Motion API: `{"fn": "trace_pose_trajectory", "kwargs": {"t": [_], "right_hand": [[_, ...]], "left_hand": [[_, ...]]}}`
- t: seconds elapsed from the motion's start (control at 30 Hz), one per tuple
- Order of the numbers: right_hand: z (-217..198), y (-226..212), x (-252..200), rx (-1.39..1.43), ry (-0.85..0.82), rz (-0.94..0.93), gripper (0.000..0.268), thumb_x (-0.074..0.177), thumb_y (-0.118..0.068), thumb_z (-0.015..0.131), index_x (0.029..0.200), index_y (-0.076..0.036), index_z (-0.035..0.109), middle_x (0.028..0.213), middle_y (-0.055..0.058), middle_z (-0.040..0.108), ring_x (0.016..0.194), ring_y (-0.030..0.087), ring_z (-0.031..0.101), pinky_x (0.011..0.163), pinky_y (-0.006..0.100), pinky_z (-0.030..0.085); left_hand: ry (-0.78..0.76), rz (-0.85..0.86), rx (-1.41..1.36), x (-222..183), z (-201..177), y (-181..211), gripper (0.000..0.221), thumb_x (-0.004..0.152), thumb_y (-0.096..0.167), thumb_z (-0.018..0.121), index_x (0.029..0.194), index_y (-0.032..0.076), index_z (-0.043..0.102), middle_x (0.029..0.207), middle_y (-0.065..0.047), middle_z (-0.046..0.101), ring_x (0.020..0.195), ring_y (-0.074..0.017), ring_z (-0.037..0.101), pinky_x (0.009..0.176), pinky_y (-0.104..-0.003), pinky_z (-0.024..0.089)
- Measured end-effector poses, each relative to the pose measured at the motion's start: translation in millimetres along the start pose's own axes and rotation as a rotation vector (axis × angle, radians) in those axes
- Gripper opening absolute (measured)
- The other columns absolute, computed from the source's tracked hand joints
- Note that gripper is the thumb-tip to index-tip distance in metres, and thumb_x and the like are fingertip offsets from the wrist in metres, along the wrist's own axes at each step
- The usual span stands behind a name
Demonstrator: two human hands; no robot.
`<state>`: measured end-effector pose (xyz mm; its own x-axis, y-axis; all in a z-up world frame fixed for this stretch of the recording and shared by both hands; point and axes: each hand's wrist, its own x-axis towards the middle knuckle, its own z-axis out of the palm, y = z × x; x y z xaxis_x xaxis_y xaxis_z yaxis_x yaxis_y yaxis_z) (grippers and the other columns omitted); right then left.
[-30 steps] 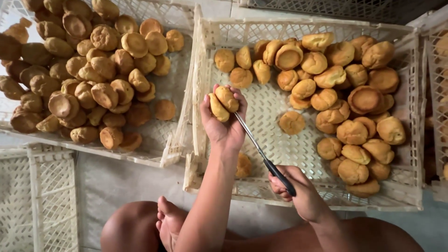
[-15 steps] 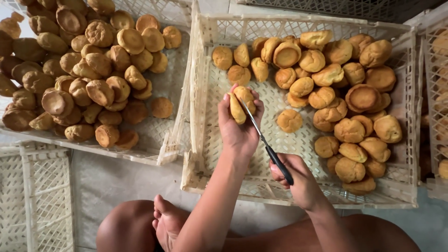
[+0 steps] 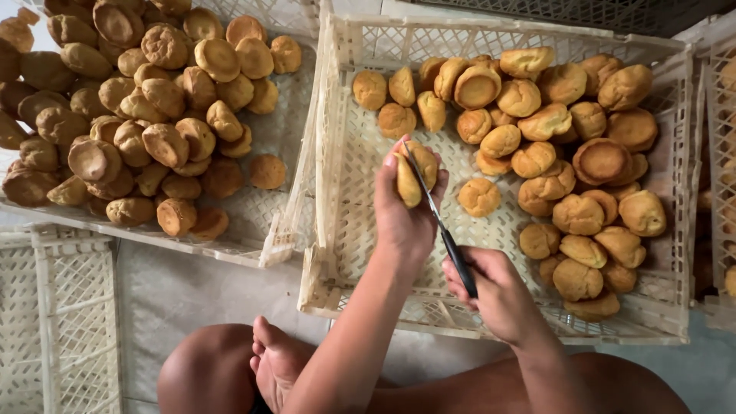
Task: A person sitting on the floor uses scissors to cut a slit into small round pastries or bread rolls taken from plastic crates.
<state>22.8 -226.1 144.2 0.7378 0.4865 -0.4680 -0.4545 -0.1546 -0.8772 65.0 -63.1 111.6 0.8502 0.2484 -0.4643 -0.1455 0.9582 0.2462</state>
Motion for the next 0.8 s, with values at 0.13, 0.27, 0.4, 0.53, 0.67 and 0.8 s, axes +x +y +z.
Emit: {"fn": "trace_pose_trajectory", "kwargs": {"t": [0.13, 0.27, 0.4, 0.53, 0.67, 0.8], "right_hand": [[-12.5, 23.4, -11.9, 0.151, -0.093, 0.110, 0.015, 0.094, -0.003, 0.053, 0.081, -0.001, 0.060, 0.061, 0.005, 0.054, 0.049, 0.010, 0.039, 0.042, 0.024, 0.027], [-10.5, 21.1, -15.8, 0.200, -0.105, 0.204, 0.020, 0.094, -0.008, 0.055, 0.075, -0.009, 0.053, 0.063, 0.001, 0.047, 0.054, 0.008, 0.031, 0.046, 0.024, 0.022], [-17.0, 19.0, -18.4, 0.175, -0.069, 0.281, 0.018, 0.091, -0.016, 0.065, 0.088, 0.001, 0.063, 0.064, 0.006, 0.053, 0.054, 0.010, 0.036, 0.045, 0.023, 0.024], [-16.8, 18.8, -21.1, 0.168, -0.025, 0.312, 0.020, 0.093, -0.016, 0.065, 0.094, 0.005, 0.065, 0.066, 0.008, 0.054, 0.052, 0.011, 0.037, 0.045, 0.024, 0.025], [-9.7, 23.0, -15.3, 0.201, -0.014, 0.258, 0.021, 0.096, -0.017, 0.061, 0.094, 0.003, 0.064, 0.064, 0.007, 0.053, 0.053, 0.011, 0.036, 0.046, 0.025, 0.025], [2.6, 9.8, -5.7, 0.145, -0.046, 0.190, 0.027, 0.098, -0.021, 0.058, 0.075, -0.007, 0.057, 0.062, 0.002, 0.049, 0.052, 0.007, 0.032, 0.044, 0.023, 0.022]], "left_hand": [[-0.027, 0.053, -0.153, 9.7, 4.6, 23.8, 0.043, 0.096, 0.024, 0.053, 0.136, 0.009, 0.051, 0.110, -0.020, 0.058, 0.092, -0.0247, 0.060, 0.077, -0.032, 0.059], [-0.144, 0.062, -0.482, 21.8, -11.1, 31.8, 0.042, 0.104, 0.037, 0.059, 0.133, 0.009, 0.046, 0.113, -0.018, 0.057, 0.100, -0.0266, 0.062, 0.081, -0.035, 0.061], [-0.164, 0.028, -0.569, 28.7, -16.5, 38.8, 0.040, 0.105, 0.041, 0.060, 0.129, 0.010, 0.052, 0.115, -0.016, 0.058, 0.105, -0.0276, 0.059, 0.086, -0.036, 0.057], [-0.117, 0.039, -0.534, 28.5, -18.2, 38.6, 0.039, 0.105, 0.038, 0.059, 0.132, 0.010, 0.052, 0.116, -0.017, 0.058, 0.105, -0.0284, 0.060, 0.088, -0.038, 0.059], [-0.142, -0.040, -0.570, 25.4, -14.1, 32.2, 0.036, 0.103, 0.030, 0.060, 0.133, 0.012, 0.051, 0.117, -0.016, 0.057, 0.103, -0.0276, 0.060, 0.087, -0.037, 0.058], [-0.109, -0.045, -0.556, 15.6, -4.4, 26.3, 0.035, 0.105, 0.031, 0.057, 0.133, 0.010, 0.051, 0.117, -0.016, 0.057, 0.102, -0.0270, 0.059, 0.085, -0.036, 0.057]]}}
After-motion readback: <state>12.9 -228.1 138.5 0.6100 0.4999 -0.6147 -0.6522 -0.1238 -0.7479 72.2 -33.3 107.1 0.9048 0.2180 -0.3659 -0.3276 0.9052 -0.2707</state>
